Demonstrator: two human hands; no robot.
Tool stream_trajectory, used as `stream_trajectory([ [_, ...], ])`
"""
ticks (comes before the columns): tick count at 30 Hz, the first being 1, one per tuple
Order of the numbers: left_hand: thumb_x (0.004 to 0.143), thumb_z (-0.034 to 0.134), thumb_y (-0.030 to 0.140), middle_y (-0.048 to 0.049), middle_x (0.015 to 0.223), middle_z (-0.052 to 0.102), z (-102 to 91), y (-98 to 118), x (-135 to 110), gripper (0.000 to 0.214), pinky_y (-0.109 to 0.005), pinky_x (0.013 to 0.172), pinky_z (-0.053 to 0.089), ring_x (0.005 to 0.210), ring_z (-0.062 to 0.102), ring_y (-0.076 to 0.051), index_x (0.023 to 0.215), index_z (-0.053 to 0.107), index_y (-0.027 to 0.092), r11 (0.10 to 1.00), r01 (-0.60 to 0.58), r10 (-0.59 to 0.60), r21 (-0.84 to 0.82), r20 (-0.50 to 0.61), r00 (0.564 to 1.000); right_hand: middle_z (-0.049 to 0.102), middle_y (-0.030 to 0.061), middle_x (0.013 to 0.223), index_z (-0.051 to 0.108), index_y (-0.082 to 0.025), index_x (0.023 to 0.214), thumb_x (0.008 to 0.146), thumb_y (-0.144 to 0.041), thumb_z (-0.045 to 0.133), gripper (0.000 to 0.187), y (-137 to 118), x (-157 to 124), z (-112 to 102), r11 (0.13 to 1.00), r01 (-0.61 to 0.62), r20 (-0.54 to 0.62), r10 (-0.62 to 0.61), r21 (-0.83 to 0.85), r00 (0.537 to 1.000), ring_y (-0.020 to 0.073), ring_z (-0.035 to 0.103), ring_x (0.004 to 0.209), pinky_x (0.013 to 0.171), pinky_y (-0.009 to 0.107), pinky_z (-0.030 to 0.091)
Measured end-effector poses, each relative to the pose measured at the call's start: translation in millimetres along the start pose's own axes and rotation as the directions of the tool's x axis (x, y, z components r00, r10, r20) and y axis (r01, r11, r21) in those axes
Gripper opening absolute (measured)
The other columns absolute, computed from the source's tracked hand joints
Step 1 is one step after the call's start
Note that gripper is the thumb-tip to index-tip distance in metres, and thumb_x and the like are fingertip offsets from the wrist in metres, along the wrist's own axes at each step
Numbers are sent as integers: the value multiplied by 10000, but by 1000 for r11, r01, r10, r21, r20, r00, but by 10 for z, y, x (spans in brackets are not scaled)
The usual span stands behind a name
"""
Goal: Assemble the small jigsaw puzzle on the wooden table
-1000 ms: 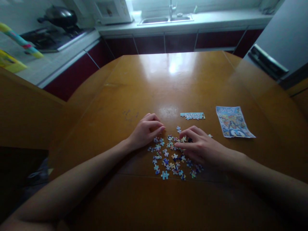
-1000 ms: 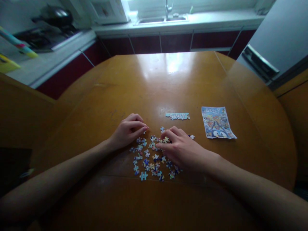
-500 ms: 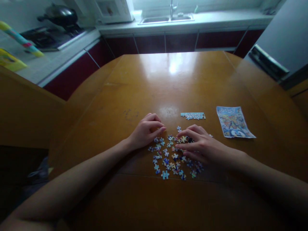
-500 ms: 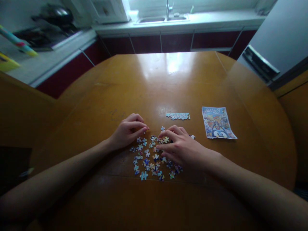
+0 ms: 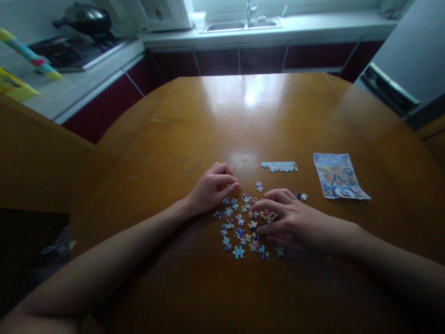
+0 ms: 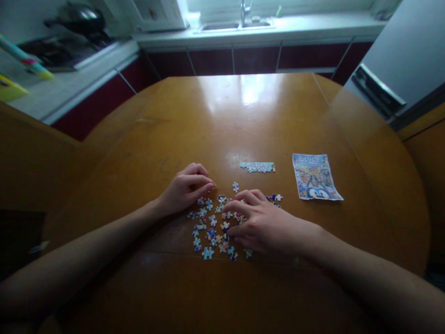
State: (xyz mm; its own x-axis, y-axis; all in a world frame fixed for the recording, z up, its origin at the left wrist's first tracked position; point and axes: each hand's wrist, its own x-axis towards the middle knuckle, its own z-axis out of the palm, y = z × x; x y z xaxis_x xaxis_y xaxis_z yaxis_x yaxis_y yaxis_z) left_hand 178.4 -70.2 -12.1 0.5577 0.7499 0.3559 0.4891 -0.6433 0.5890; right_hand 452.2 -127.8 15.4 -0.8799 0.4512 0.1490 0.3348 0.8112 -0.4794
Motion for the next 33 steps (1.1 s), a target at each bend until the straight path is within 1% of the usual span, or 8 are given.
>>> stream_trajectory([
  [7,935,623,275,-37,858,589,-9,2,2,156,-308,783,450,858,526,-166,860,736,200,1000,5,-5,-1,11,1000,581,45,1345,751,-300,1053,922,-263,613,194,27,9,10,1000,7,4,-7,17,1000,279,409,1238,1034,495,353],
  [14,933,623,283,-38,846,589,0,0,4,170,-316,775,453,843,529,-168,844,742,201,1000,4,-4,5,-1,1000,607,29,1303,742,-301,1044,902,-259,640,180,-21,14,-14,996,32,-10,-32,84,999,248,439,1214,1025,454,371],
  [18,938,614,286,-41,854,595,-4,0,3,171,-316,775,456,849,526,-169,862,744,206,1000,5,-5,0,5,1000,575,23,1354,744,-316,1065,886,-238,643,220,-74,6,-73,993,62,61,-69,98,996,255,432,1239,1036,467,355],
  [21,935,622,275,-39,860,594,-8,-1,2,156,-311,776,455,853,527,-168,864,743,207,1000,10,-10,-2,11,1000,551,20,1392,753,-315,1043,888,-253,640,202,-75,-1,-102,993,66,106,-77,101,991,267,419,1259,1057,488,332],
  [25,930,627,264,-36,862,590,-6,-7,3,148,-309,779,453,856,529,-166,858,740,202,1000,10,-10,-1,6,1000,546,12,1398,766,-306,971,887,-271,647,150,-48,-3,-103,992,56,110,-68,110,992,271,428,1246,1047,492,346],
  [27,933,622,267,-38,863,591,-7,-6,5,155,-311,785,453,857,530,-168,854,738,200,1000,13,-13,1,9,1000,556,19,1384,761,-302,994,883,-263,653,160,-44,-1,-92,992,52,103,-63,111,993,269,430,1247,1048,493,347],
  [31,934,616,271,-40,864,593,-11,6,11,164,-314,783,453,854,531,-170,849,737,198,1000,9,-9,-1,9,1000,539,22,1409,731,-316,1096,903,-235,626,234,-55,1,-67,993,64,130,-77,96,989,265,410,1284,1084,523,300],
  [33,934,617,268,-39,861,591,-13,14,15,163,-312,779,451,849,528,-168,847,735,196,1000,8,-8,-3,8,1000,533,19,1417,727,-320,1100,902,-227,625,241,-54,-1,-58,993,71,140,-83,89,987,266,401,1294,1094,534,281],
])
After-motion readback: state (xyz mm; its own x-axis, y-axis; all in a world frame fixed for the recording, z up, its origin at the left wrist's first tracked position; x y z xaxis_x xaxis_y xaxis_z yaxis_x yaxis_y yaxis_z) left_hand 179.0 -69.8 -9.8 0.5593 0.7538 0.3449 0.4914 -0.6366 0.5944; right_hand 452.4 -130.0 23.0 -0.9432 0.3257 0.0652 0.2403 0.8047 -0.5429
